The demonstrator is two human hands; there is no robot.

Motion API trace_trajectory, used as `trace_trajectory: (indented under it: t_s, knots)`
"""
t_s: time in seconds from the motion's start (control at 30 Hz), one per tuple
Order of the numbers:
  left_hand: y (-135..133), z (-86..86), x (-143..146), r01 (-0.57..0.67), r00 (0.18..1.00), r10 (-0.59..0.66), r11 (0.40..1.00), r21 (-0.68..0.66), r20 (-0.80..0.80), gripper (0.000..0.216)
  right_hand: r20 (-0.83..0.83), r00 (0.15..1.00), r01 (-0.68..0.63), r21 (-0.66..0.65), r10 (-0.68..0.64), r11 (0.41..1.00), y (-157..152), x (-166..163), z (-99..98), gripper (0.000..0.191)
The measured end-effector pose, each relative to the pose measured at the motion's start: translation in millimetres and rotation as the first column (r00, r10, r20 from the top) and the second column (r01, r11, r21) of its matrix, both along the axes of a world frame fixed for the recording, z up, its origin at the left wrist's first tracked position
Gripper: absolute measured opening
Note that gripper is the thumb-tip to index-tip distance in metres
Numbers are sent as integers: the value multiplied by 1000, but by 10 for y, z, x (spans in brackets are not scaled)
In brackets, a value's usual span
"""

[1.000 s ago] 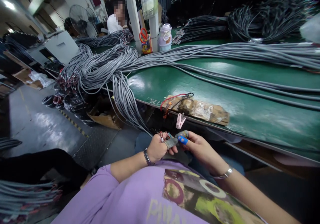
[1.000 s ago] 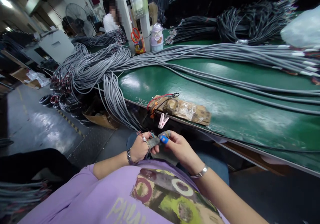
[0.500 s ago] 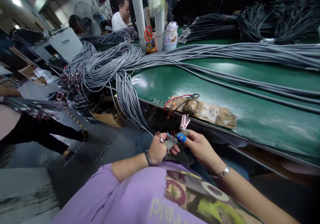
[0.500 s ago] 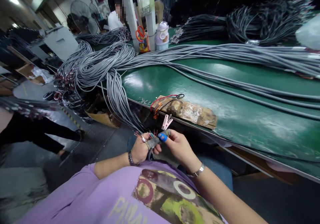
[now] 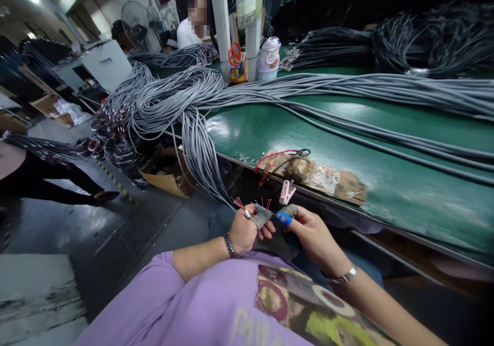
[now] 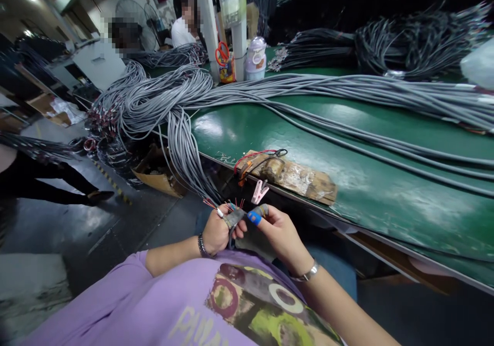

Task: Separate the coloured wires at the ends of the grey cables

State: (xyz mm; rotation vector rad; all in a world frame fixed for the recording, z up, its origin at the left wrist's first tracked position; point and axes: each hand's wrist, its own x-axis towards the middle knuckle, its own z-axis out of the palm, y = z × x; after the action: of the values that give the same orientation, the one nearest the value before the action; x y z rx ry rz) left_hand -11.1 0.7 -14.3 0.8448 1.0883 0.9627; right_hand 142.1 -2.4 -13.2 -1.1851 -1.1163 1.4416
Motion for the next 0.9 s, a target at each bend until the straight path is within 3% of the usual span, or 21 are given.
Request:
trace_trajectory:
  t_s: [0.27,0.37,0.47,0.53,0.63,0.73,0.9]
  knots:
    - [71,130,-53,183,983,-183,983,22,8,48,-420,908,-118,-237,8,964,229,135,-1,44]
    - [119,191,-27,257,966,-257,966,-6,28,49,-334,941,-118,-153,61,981,320,99,63,45]
    - [164,239,6,286,957,-284,958,-27,56,49,-117,990,79,13,-77,997,341,48,76,45]
    - [185,256,22,289,955,-286,956,-41,73,49,-70,987,148,53,-144,988,346,22,47,48]
    - [199,253,40,293,953,-287,955,-49,97,49,-276,959,46,-73,-65,996,376,-17,2,50]
    - [199,226,60,290,954,-284,956,-50,99,48,-494,867,-33,-200,-71,979,417,-63,4,46]
    - [200,184,87,296,954,-291,952,-75,74,47,-574,804,-14,-276,-153,961,432,-118,43,42]
